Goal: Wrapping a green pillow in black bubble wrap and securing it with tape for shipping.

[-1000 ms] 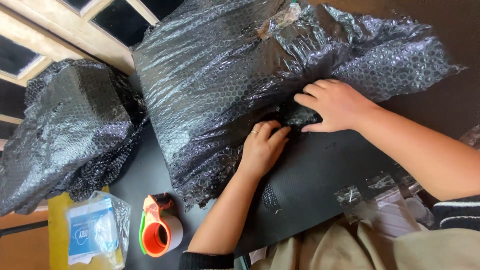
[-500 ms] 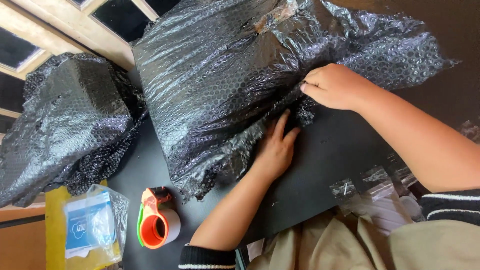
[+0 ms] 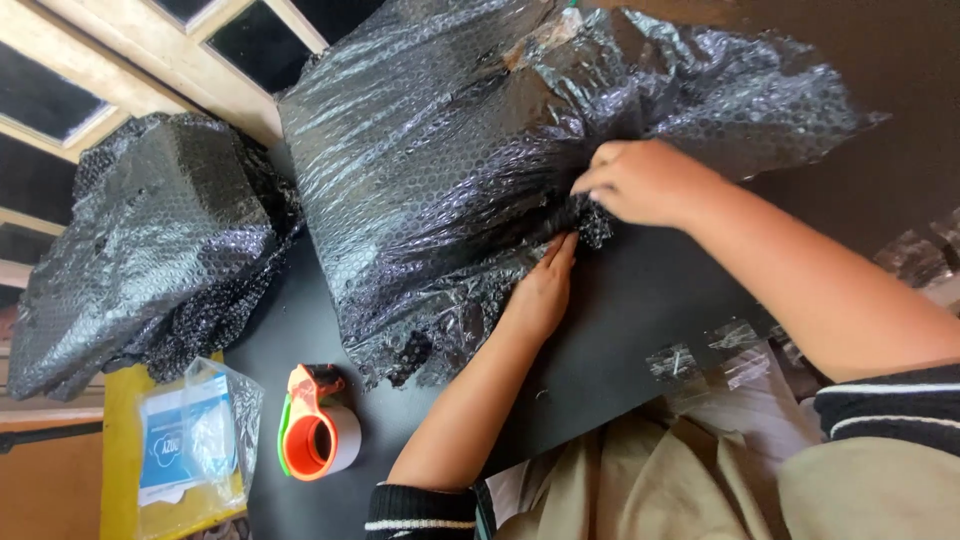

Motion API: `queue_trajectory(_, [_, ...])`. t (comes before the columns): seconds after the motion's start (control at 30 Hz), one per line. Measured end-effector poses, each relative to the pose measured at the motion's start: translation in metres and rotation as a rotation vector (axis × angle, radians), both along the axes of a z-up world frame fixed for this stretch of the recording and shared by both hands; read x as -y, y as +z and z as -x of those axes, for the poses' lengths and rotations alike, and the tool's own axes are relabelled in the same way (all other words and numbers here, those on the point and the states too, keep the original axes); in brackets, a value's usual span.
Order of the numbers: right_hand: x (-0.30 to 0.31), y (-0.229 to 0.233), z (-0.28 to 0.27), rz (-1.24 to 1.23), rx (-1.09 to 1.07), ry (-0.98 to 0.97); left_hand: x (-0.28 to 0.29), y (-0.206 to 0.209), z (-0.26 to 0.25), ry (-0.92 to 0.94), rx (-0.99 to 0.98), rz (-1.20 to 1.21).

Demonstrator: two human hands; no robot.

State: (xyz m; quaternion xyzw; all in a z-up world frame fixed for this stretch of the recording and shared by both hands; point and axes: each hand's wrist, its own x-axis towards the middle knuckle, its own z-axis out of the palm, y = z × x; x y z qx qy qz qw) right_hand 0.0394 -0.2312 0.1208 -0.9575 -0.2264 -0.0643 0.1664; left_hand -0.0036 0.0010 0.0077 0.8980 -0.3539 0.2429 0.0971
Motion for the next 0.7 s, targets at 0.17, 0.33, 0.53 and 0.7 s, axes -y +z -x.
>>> queue_trajectory(0.17, [-0.015, 0.006, 0.023, 0.169, -0.096, 0.003, -0.002, 0.025, 0.005, -0.039, 0.058, -0.017])
queue_trajectory(0.33, [-0.027, -0.017, 0.021, 0.257, -0.097, -0.035, -0.004, 0.019, 0.004, -0.083, 0.154, -0.041])
queue_trajectory(0.53, [-0.031, -0.059, 0.012, 0.204, 0.666, -0.089, -0.009, 0.046, -0.013, 0.077, 0.400, -0.035])
queue_trajectory(0.7, [-0.010, -0.069, -0.010, 0.224, 0.864, 0.064, -0.011, 0.039, -0.023, 0.155, 0.290, -0.083])
